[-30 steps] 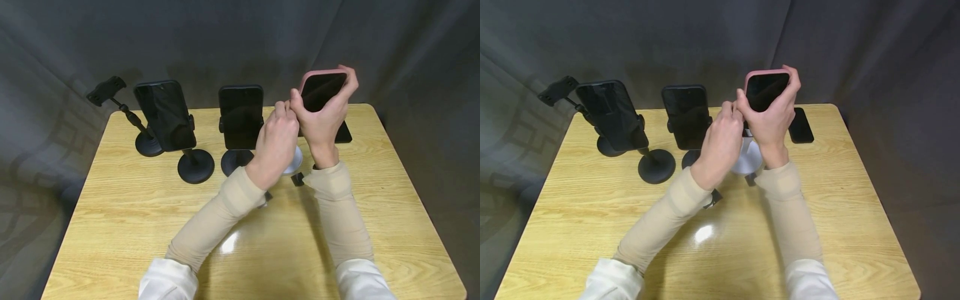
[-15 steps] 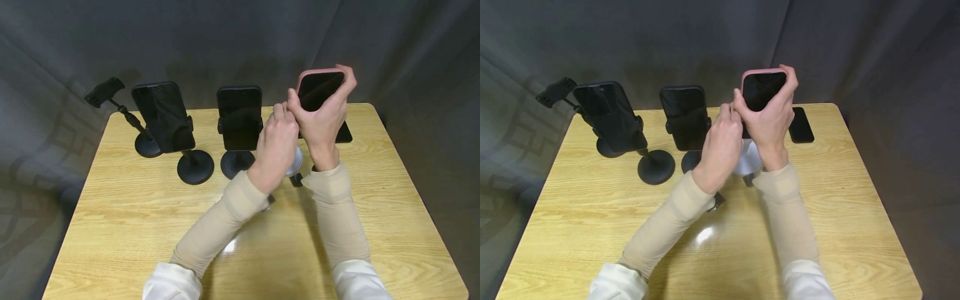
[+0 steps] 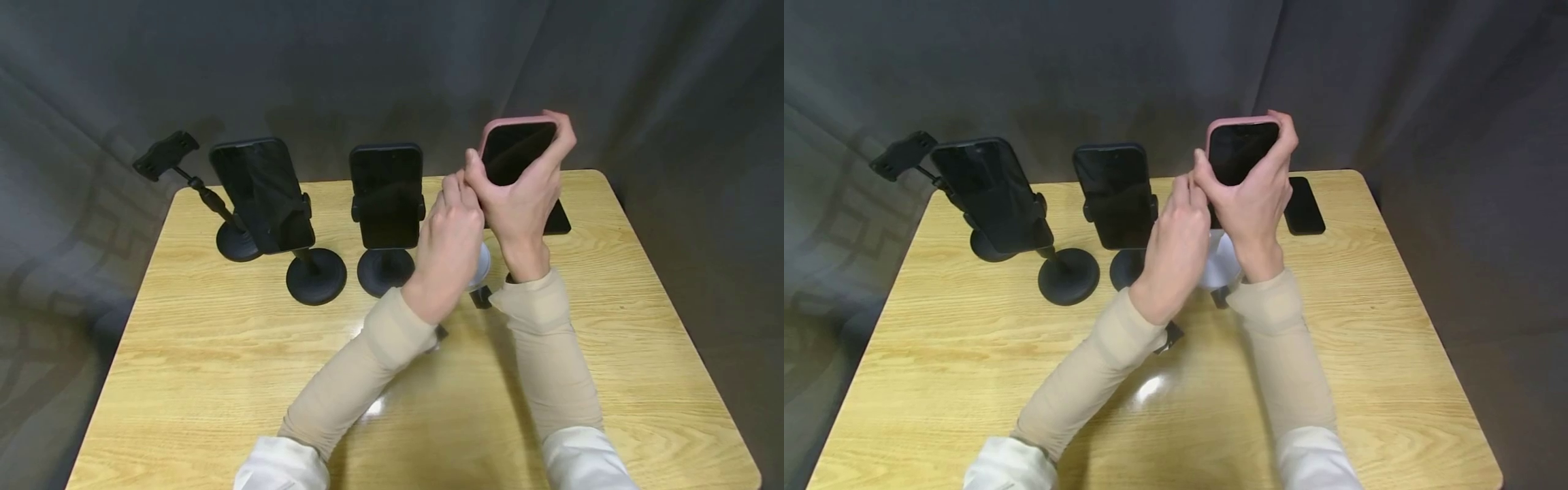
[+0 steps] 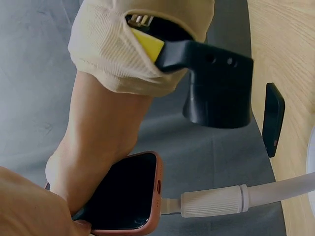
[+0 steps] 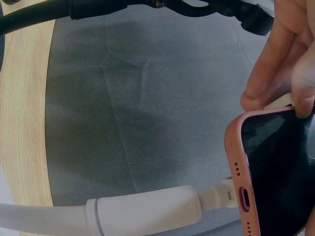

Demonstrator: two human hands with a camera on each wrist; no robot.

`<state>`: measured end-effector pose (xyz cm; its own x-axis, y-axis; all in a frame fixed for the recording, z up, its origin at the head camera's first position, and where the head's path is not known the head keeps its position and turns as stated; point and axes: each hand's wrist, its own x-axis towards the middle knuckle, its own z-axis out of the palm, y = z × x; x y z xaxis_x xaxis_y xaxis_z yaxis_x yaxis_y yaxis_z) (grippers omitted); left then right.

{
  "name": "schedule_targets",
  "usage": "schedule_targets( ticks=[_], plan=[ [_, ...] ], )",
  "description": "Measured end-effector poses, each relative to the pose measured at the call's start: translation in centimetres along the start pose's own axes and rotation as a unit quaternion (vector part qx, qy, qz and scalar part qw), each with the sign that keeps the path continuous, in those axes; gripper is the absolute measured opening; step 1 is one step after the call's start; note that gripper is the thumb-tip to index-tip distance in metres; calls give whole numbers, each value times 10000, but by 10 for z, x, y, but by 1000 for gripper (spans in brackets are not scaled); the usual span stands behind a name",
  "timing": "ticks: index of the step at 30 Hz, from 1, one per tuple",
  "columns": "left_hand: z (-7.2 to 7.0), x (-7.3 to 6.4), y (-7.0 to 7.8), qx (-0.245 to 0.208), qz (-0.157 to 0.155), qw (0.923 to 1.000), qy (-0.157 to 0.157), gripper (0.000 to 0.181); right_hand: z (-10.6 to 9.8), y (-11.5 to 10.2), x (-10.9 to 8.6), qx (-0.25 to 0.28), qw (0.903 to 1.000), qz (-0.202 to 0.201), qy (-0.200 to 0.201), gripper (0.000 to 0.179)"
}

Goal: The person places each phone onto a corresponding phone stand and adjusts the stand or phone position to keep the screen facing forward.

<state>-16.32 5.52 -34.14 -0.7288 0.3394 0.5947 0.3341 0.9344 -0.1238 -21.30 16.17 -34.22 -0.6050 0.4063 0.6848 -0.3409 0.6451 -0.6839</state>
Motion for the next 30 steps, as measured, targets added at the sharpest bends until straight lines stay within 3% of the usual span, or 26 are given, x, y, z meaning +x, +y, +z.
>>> schedule_targets(
  ticks=[7,12,16,19,23,26,30],
  plan=[
    [2,-9,2,-393,-157,9991,84,38,0,1,0,73,10000,-57,-8,84],
    [1,-21,0,-546,103,9985,-28,45,0,3,0,149,9997,-187,30,83],
    [2,-34,-6,-1178,387,9921,-205,55,1,5,0,170,9994,-293,76,84],
    [6,-46,-14,-1827,625,9809,-257,57,2,5,1,166,9993,-305,107,85],
    [13,-63,-27,-2603,1141,9584,-262,55,2,5,2,139,9994,-307,117,86],
    [17,-77,-35,-2952,1553,9420,-372,53,2,5,3,163,9993,-313,98,86],
    [19,-97,-45,-3360,1761,9231,-637,50,2,5,2,189,9995,-265,39,86]
  ],
)
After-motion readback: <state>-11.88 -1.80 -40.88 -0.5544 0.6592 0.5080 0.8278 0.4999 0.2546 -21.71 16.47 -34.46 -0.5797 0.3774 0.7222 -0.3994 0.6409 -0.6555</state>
